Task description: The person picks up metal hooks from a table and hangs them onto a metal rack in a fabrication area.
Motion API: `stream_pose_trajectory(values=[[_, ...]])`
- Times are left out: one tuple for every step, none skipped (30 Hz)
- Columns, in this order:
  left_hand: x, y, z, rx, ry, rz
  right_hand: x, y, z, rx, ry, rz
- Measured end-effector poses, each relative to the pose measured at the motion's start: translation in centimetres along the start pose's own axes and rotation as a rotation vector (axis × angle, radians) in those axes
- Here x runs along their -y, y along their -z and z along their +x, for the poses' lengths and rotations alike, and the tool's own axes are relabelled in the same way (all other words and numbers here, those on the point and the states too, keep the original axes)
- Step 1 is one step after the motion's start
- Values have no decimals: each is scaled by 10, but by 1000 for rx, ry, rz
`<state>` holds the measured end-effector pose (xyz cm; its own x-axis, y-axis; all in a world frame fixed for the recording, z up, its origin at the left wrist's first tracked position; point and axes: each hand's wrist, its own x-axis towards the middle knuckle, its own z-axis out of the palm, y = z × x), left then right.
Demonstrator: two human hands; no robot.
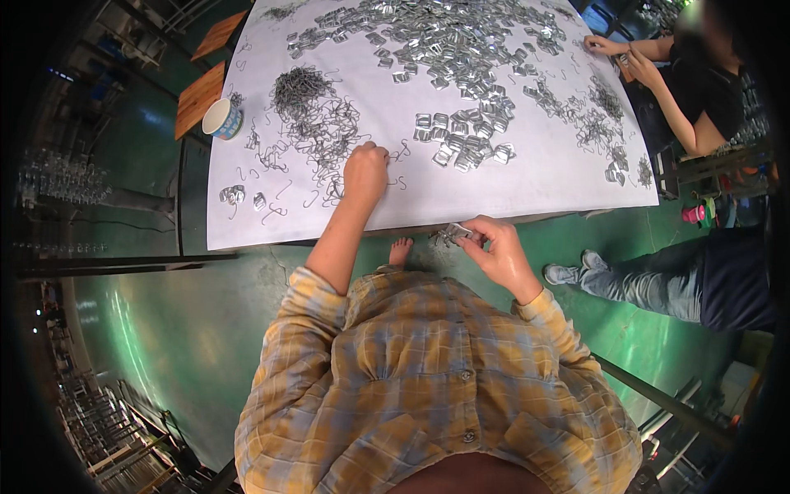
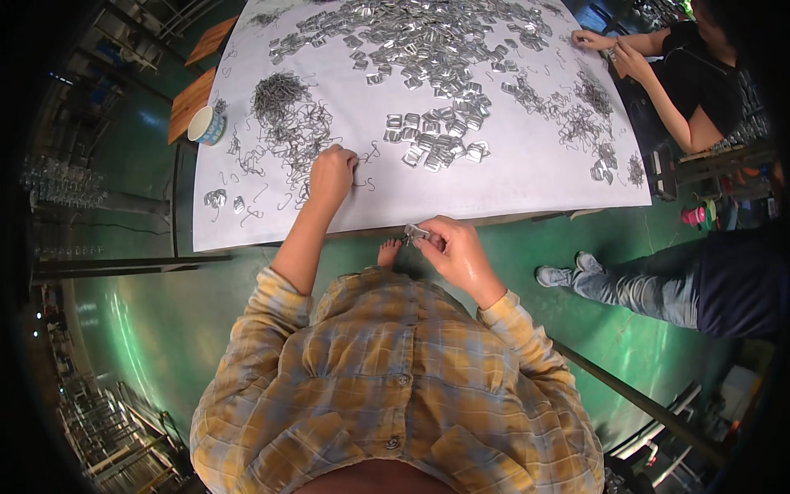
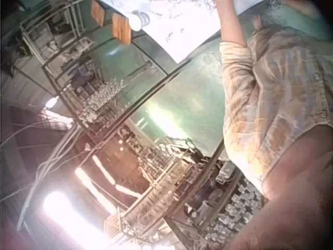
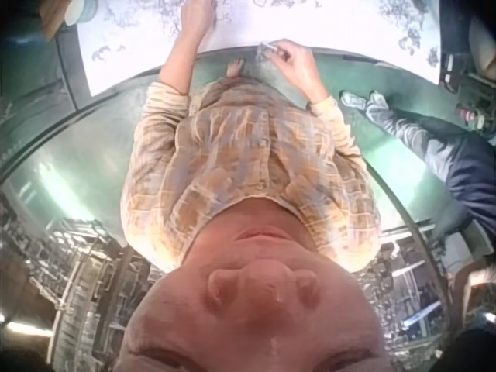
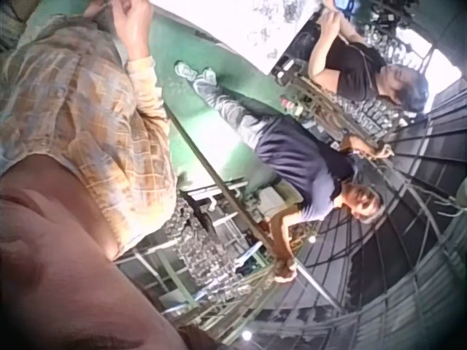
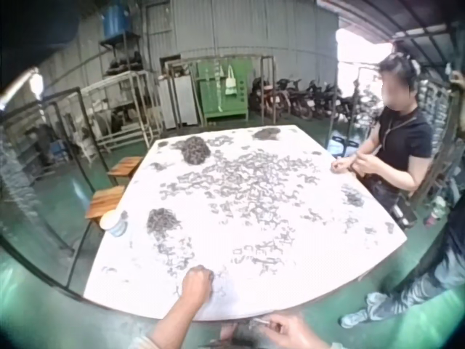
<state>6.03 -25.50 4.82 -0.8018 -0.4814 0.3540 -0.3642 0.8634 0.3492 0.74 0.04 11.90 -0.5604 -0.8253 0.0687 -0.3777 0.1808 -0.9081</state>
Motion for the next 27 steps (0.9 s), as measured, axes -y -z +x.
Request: stream_pose_trajectory(values=[[1,-4,10,6,0,-3,0,0,-1,-1,-6,1],[3,-7,19,97,-82,153,1,0,1,-9,6,-7],[1,-10,18,203,-165,303,0,-2,-3,-16,1,-11],[-2,-13,12,223,-165,296,0,-4,-9,-13,-19,-6],[-5,-16,6,296,-184,314,0,-6,-17,-22,-53,-9],[-7,-13,26,307,-220,349,1,-2,-8,-58,-30,-30],[-6,-13,27,291,-235,371,-3,-4,-10,-65,3,-8],[0,-12,39,249,-244,386,-3,-2,-8,-78,10,-15],[0,-9,37,303,-101,280,-5,-3,-12,-78,-1,-8],[2,-5,38,356,43,172,-6,-3,-12,-76,-11,-2],[10,4,43,345,80,3,-6,-2,-9,-80,-5,2],[12,11,41,357,78,2,-5,0,-11,-103,-22,27],[18,17,38,372,181,-255,-5,0,-11,-121,-35,52],[24,20,35,380,287,-512,-6,-2,-13,-117,-42,55],[25,23,36,421,348,-598,-6,-2,-12,-123,-46,55],[22,24,31,422,348,-599,-6,-2,-10,-129,-49,56],[17,27,22,461,413,-836,-5,-2,-9,-130,-49,55],[4,36,14,504,474,-1073,-4,-1,-8,-126,-69,48],[-10,45,4,513,480,-1072,-4,-3,-9,-117,-94,43],[-26,53,-7,521,396,-1173,-5,-5,-8,-115,-105,43],[-42,58,-16,528,304,-1277,-5,-5,-6,-131,-107,37],[-55,63,-27,535,307,-1283,-6,-6,-5,-146,-106,34],[-68,68,-36,560,249,-1227,-5,-6,-4,-151,-112,30],[-75,72,-44,577,195,-1167,-3,-7,-2,-172,-84,31],[-81,72,-49,577,198,-1166,-2,-8,-1,-193,-58,33],[-86,71,-53,514,97,-1139,-1,-8,-1,-191,-59,33],[-90,71,-55,449,-5,-1109,0,-8,0,-188,-54,17]])
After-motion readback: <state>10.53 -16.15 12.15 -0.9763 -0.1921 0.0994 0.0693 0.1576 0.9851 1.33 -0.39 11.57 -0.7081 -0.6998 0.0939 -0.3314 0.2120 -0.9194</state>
